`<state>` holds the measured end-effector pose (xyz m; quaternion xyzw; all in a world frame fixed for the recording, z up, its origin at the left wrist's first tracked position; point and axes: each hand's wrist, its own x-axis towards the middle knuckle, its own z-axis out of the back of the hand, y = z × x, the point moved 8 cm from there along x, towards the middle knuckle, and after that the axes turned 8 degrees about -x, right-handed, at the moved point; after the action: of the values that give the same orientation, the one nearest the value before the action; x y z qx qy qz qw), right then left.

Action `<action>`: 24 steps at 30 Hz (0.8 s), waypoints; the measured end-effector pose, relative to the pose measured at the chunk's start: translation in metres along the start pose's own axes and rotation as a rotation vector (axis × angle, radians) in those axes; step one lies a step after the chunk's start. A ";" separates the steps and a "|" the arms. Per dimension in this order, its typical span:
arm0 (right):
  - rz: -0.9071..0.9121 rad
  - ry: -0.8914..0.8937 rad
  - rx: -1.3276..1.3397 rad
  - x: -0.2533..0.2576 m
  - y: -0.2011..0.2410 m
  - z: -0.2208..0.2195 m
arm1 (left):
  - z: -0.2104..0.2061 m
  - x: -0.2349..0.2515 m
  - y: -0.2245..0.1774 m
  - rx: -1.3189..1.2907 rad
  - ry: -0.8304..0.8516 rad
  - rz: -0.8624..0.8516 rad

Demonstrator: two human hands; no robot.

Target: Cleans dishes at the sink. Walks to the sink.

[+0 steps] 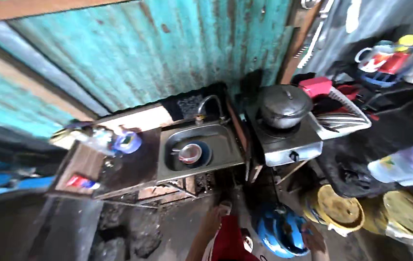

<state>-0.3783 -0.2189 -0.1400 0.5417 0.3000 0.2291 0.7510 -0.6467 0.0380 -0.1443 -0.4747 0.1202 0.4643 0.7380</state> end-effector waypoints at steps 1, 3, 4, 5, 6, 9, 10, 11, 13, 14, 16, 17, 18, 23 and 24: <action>-0.006 0.040 -0.033 0.009 0.006 -0.018 | 0.015 -0.004 0.021 -0.071 -0.065 0.046; -0.034 0.142 -0.224 0.029 0.021 -0.057 | 0.047 -0.007 0.054 -0.249 -0.219 0.069; -0.040 0.205 -0.333 0.039 0.030 -0.078 | 0.066 -0.005 0.065 -0.337 -0.292 0.055; -0.013 0.263 -0.435 0.048 0.037 -0.101 | 0.085 -0.001 0.073 -0.409 -0.366 0.037; 0.028 0.315 -0.511 0.058 0.045 -0.123 | 0.107 0.005 0.078 -0.456 -0.440 0.026; 0.137 0.485 -0.633 0.083 0.066 -0.187 | 0.175 0.039 0.083 -0.513 -0.623 -0.002; 0.138 0.545 -0.672 0.091 0.072 -0.207 | 0.197 0.056 0.087 -0.542 -0.656 -0.001; 0.129 0.596 -0.710 0.098 0.079 -0.224 | 0.215 0.078 0.093 -0.582 -0.682 0.017; 0.121 0.644 -0.759 0.114 0.093 -0.255 | 0.239 0.133 0.119 -0.695 -0.718 0.098; 0.119 0.656 -0.773 0.123 0.100 -0.269 | 0.243 0.165 0.138 -0.755 -0.698 0.174; 0.118 0.656 -0.775 0.142 0.112 -0.292 | 0.237 0.217 0.168 -0.838 -0.588 0.342; 0.120 0.643 -0.768 0.152 0.117 -0.300 | 0.231 0.235 0.177 -0.832 -0.535 0.389; 0.119 0.621 -0.765 0.162 0.122 -0.307 | 0.228 0.247 0.180 -0.758 -0.498 0.422; 0.072 0.500 -0.749 0.220 0.134 -0.326 | 0.248 0.259 0.153 -0.333 -0.516 0.375; 0.046 0.486 -0.724 0.231 0.133 -0.329 | 0.253 0.257 0.145 -0.318 -0.553 0.271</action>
<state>-0.4459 0.1992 -0.1369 0.1804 0.3562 0.4568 0.7949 -0.6905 0.4074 -0.2566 -0.4197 -0.0962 0.6821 0.5910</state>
